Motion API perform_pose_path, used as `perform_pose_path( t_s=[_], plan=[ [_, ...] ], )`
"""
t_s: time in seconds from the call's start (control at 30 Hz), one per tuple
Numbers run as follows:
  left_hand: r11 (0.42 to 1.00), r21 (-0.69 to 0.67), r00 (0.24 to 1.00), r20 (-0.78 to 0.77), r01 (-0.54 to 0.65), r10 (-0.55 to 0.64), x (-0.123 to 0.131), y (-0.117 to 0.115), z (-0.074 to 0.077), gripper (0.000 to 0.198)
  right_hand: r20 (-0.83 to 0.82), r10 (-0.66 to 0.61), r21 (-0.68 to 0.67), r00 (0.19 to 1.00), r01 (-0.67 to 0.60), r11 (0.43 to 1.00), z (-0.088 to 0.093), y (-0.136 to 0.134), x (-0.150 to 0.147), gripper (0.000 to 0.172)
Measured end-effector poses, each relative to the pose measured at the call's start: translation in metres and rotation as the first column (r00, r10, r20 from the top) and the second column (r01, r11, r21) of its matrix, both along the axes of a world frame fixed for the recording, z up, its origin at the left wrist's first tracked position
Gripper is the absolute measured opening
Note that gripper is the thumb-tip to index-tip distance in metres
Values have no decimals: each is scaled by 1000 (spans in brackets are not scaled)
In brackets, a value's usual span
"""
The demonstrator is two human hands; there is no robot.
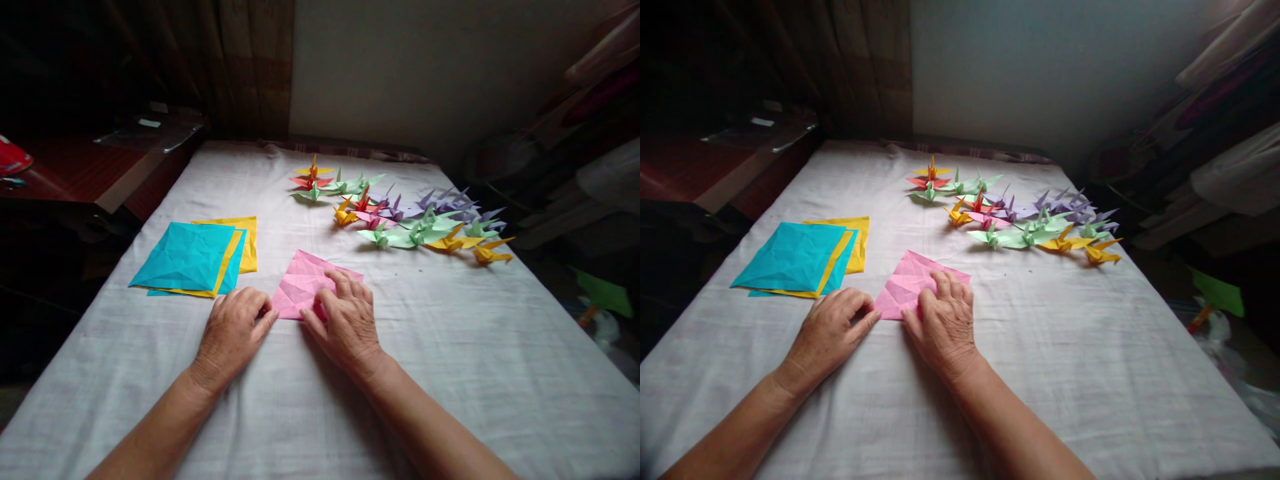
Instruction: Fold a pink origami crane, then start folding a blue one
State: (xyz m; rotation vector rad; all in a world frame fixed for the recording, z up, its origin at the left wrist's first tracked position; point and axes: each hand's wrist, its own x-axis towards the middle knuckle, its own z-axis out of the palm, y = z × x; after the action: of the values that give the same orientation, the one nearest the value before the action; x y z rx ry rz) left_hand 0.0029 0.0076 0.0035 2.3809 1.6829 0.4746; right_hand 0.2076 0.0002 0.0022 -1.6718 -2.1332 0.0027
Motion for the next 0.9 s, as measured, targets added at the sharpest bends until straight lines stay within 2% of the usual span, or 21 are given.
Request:
perform_pose_path(
  t_s=[0.1, 0.2, 0.47, 0.57, 0.73, 0.9],
  plan=[
    [1000, 15, 1000, -1, 1, -1, 0, 0, 0, 17, -40, 3, -54, 999, -5, 999, -4, 2, -18, 25],
    [1000, 21, 1000, 2, 9, -9, -1, 0, 0, 18, -84, 2, -90, 996, -10, 996, -9, 0, -16, 21],
    [1000, 12, 999, 32, 21, -21, -4, 2, -1, 16, -119, -134, -94, 984, 123, 988, -20, -15, 49, 17],
    [999, -26, 997, 73, 36, -34, -7, 4, -2, 13, -119, -138, -92, 983, 127, 988, -23, -16, 62, 16],
    [995, -5, 981, 168, 104, -102, -13, 5, -3, 16, -141, -125, -32, 982, 121, 992, -25, -18, 60, 11],
    [990, 2, 976, 167, 140, -138, -15, 3, -1, 17, -114, -130, -6, 985, 130, 991, -22, -24, 49, 30]
  ],
)
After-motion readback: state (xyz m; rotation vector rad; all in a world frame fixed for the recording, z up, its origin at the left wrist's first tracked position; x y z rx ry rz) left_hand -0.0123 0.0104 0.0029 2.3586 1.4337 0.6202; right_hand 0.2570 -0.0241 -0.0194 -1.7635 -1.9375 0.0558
